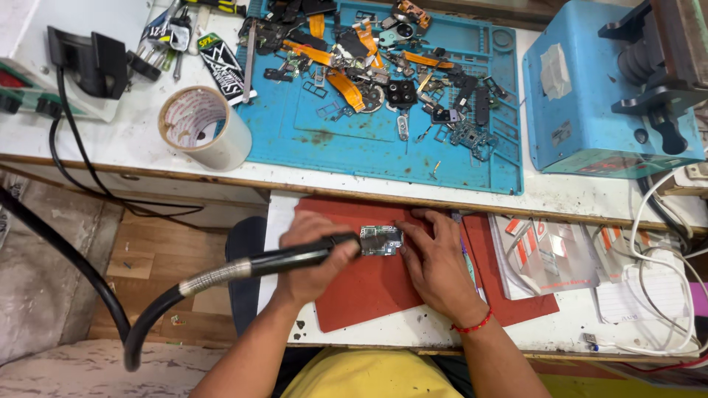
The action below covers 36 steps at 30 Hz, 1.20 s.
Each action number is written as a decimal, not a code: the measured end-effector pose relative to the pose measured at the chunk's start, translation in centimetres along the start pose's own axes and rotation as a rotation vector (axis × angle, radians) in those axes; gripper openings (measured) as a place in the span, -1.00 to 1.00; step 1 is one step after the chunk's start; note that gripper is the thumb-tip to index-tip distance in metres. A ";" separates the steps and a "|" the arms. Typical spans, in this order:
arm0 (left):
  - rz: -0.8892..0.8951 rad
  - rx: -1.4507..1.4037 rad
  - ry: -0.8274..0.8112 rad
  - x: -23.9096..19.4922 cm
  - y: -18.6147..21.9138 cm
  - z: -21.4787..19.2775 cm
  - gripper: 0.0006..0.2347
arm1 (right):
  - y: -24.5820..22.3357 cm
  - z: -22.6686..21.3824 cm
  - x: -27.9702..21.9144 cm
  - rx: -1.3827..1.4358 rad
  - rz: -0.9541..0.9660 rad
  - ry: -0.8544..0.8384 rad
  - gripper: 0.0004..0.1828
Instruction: The person uses a hot air gun to apply heat to a small circuit board placed on a red mat. They hold the board steady with their right hand while directing the hot air with their left hand, repeatedly adjusting the angle and position of the tool.
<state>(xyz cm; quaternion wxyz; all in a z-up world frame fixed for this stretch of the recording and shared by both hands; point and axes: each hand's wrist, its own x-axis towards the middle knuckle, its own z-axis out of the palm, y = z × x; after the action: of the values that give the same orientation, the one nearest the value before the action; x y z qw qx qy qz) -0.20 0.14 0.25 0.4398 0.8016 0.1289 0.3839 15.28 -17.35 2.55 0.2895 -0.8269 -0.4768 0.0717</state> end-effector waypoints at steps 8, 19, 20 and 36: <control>-0.039 -0.028 -0.002 0.0 0.4 0.2 -0.73 | 0.1 -0.1 -0.1 0.012 -0.018 0.006 -0.55; -0.071 -0.018 0.023 -0.3 -0.3 0.5 -0.69 | -0.4 -0.2 0.0 0.013 -0.011 0.013 -0.59; -0.052 -0.018 0.020 -0.1 -0.3 0.3 -0.70 | -0.4 -0.2 0.1 0.022 -0.005 0.011 -0.59; -0.068 -0.022 0.019 0.0 0.0 0.1 -0.75 | 0.0 0.2 -0.1 0.017 0.005 0.042 -0.60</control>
<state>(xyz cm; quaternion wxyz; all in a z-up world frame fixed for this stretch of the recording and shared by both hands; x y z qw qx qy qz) -0.08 0.08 0.22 0.4602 0.7883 0.1559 0.3775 15.15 -17.31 2.39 0.3060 -0.8269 -0.4681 0.0590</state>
